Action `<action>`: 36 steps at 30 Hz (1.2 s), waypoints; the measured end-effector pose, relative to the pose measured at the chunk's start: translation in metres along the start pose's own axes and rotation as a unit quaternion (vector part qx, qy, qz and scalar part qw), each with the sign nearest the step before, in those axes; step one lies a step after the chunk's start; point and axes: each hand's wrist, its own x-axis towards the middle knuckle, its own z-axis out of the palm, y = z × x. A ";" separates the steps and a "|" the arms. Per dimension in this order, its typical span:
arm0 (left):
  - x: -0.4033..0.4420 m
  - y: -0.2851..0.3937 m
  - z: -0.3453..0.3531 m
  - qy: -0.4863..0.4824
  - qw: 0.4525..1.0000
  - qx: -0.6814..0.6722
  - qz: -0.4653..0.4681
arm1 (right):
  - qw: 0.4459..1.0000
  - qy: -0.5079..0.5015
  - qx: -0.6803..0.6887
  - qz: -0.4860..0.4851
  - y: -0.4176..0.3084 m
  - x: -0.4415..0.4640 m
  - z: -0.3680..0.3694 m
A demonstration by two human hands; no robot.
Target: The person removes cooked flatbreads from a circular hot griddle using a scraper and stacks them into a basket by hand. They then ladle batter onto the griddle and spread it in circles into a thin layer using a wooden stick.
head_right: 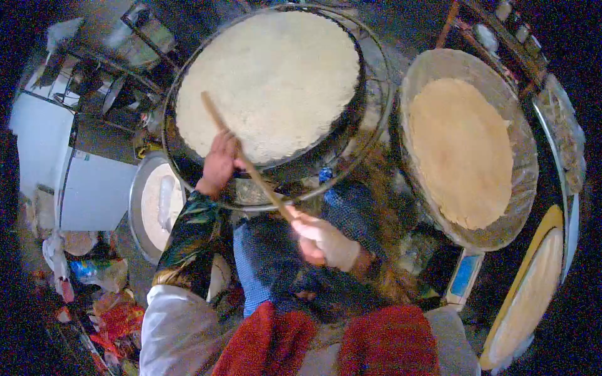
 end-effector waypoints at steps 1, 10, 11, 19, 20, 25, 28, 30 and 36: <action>-0.019 -0.013 -0.008 -0.028 0.999 0.017 -0.029 | 0.999 -0.020 -0.024 -0.016 0.005 0.014 0.002; -0.044 0.042 -0.060 -0.060 0.991 -0.053 -0.109 | 0.938 0.143 -0.304 -0.087 0.074 -0.003 -0.017; -0.009 0.051 -0.051 -0.041 0.990 -0.106 -0.080 | 0.873 0.228 -0.413 -0.123 0.052 -0.032 0.001; 0.232 0.067 0.073 0.018 0.981 -0.083 0.172 | 0.900 0.367 -0.161 -0.169 -0.070 -0.025 -0.015; 0.242 0.056 0.081 -0.125 0.981 -0.058 0.140 | 0.931 0.300 -0.113 -0.175 -0.089 -0.015 -0.025; 0.235 -0.033 0.096 -0.098 0.994 -0.028 0.047 | 0.974 0.192 -0.013 -0.120 -0.141 0.042 -0.045; 0.215 -0.073 0.097 -0.076 0.997 -0.031 0.000 | 0.981 0.166 -0.023 -0.096 -0.153 0.069 -0.038; 0.195 -0.097 0.089 -0.071 0.997 -0.027 -0.025 | 0.985 0.141 -0.057 -0.076 -0.157 0.084 -0.026; 0.089 -0.152 0.049 -0.047 0.997 -0.011 -0.061 | 0.964 0.111 -0.234 -0.067 -0.130 0.119 0.012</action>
